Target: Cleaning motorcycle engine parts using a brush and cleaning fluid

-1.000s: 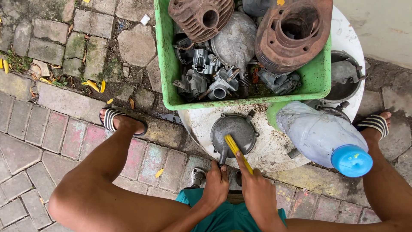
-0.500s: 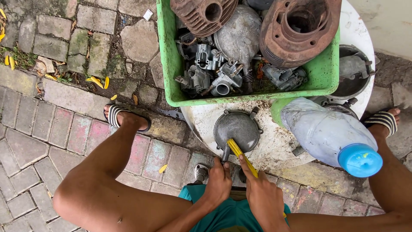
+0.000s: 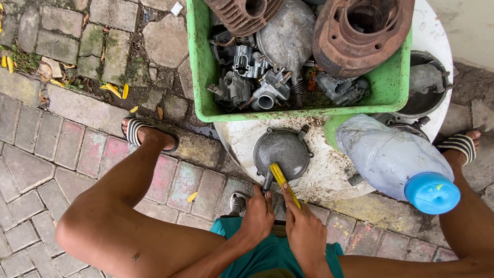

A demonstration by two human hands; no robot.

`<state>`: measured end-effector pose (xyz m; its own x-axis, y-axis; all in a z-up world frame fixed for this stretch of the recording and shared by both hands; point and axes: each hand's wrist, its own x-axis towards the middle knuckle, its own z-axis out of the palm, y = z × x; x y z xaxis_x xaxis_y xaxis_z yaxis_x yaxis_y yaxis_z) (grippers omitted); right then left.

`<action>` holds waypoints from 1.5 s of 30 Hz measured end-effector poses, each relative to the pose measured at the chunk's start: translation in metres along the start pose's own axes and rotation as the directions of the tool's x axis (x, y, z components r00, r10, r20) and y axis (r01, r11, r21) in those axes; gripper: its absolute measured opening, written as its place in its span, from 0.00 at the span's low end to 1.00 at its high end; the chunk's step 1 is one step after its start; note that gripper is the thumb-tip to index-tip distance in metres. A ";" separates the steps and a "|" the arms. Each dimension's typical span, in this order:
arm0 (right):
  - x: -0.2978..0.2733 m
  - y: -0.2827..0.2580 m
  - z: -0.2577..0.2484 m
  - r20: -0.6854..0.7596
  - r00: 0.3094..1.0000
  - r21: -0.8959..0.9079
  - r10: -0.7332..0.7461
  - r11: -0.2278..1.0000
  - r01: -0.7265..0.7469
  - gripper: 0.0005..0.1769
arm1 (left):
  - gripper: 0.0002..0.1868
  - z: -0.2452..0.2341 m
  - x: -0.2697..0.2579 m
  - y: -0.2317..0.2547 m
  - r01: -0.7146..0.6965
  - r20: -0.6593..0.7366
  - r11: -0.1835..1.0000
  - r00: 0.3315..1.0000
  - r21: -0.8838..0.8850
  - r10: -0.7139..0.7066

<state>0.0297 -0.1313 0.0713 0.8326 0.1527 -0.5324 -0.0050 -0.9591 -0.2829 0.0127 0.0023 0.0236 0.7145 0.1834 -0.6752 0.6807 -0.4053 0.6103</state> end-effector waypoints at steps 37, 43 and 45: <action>0.014 0.010 -0.001 -0.116 0.986 0.555 0.124 0.831 -0.039 0.32 | 0.13 -0.001 0.005 -0.012 -0.022 0.013 0.998 1.000 -0.052 0.023; 0.050 0.008 -0.012 -0.278 0.956 0.572 0.095 0.816 0.086 0.31 | 0.15 -0.004 0.003 -0.010 -0.002 0.075 0.998 0.997 -0.062 0.006; 0.056 0.004 -0.023 -0.249 0.963 0.565 0.101 0.823 0.060 0.31 | 0.12 -0.006 0.002 -0.010 -0.037 0.067 0.996 0.997 -0.084 0.043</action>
<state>0.0888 -0.1321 0.0584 0.9395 -0.0096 -0.3425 -0.2674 -0.6457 -0.7153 0.0087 0.0125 0.0186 0.7307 0.1056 -0.6745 0.6648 -0.3352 0.6676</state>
